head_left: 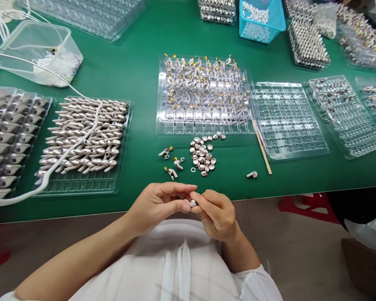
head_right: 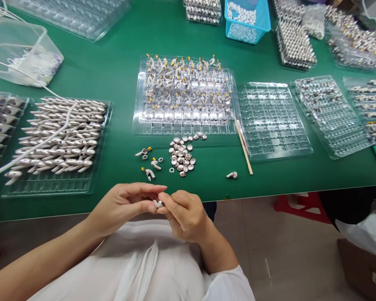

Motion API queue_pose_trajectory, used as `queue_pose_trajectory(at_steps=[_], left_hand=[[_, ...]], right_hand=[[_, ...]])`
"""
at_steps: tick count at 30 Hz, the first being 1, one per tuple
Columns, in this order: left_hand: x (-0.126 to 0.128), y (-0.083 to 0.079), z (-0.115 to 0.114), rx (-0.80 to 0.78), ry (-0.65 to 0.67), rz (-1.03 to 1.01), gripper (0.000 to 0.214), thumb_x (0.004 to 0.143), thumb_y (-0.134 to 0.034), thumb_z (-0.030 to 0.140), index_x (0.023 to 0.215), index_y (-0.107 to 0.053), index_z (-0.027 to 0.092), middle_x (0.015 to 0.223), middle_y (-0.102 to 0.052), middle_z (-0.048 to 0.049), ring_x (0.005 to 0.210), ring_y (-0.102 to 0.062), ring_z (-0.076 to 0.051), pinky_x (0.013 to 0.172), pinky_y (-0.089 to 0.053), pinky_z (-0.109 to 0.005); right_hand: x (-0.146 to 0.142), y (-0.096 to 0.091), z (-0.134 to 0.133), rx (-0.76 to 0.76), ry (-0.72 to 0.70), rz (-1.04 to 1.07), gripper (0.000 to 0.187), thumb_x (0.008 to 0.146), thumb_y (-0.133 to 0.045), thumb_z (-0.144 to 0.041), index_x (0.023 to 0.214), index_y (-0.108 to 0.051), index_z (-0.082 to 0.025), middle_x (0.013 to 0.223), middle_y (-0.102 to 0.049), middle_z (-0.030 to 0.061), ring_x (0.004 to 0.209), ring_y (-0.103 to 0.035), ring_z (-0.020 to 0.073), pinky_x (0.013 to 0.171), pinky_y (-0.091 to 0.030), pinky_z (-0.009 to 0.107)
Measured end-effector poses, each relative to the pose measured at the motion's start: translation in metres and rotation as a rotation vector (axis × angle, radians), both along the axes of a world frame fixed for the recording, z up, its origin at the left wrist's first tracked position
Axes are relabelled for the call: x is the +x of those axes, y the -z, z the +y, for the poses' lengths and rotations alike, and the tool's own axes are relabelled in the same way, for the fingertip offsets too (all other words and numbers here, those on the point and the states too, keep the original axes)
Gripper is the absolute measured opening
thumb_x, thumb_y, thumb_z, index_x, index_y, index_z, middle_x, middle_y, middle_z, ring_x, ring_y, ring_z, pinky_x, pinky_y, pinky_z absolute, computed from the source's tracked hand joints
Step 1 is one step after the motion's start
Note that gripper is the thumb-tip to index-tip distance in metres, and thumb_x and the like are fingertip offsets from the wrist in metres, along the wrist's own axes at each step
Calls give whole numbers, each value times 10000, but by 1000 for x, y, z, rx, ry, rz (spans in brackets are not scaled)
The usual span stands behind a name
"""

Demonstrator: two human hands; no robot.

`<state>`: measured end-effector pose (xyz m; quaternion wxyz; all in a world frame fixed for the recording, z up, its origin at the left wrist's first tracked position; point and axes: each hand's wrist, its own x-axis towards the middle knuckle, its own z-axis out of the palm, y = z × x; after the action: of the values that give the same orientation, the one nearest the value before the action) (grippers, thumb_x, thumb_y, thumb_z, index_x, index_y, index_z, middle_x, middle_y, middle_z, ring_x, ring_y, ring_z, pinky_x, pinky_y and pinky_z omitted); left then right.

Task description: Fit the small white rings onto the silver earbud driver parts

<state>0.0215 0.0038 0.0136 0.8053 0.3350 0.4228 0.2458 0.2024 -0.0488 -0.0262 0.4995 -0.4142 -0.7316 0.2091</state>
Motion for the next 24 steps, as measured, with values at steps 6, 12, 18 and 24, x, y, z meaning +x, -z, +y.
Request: queue_pose_trajectory(at_steps=[6,12,18,24], left_hand=[[2,-1,1,-8,-13,-18,314,685,-818,203,990,-750,174,760,-746,-30,659,-685,-138,677,-626,-281],[3,1,-1,-36,-35,-37,331,691,-817,194,1012,-740,167,792,-746,-35,662,-675,-126,686,-618,-273],[2,0,-3,-30,-34,-20,357,707,-809,206,1053,-726,169,820,-745,-46,706,-682,-146,698,-609,-278],[2,1,-5,-13,-61,31,387,702,-811,244,1063,-711,147,823,-746,-60,663,-674,-146,696,-614,-301]], right_hand=[[-2,-2,2,0,18,14,454,930,-567,-163,1376,-479,-177,830,-649,57,669,-598,143,569,-551,271],[-4,-5,2,-40,0,60,424,945,-534,-173,1366,-485,-167,889,-669,76,732,-624,150,616,-571,279],[-2,-1,1,-134,-45,79,406,948,-531,-222,1351,-503,-176,927,-652,74,761,-620,144,639,-567,266],[-5,1,-2,-87,31,-20,445,959,-493,-201,1403,-458,-212,865,-599,47,727,-603,133,612,-551,242]])
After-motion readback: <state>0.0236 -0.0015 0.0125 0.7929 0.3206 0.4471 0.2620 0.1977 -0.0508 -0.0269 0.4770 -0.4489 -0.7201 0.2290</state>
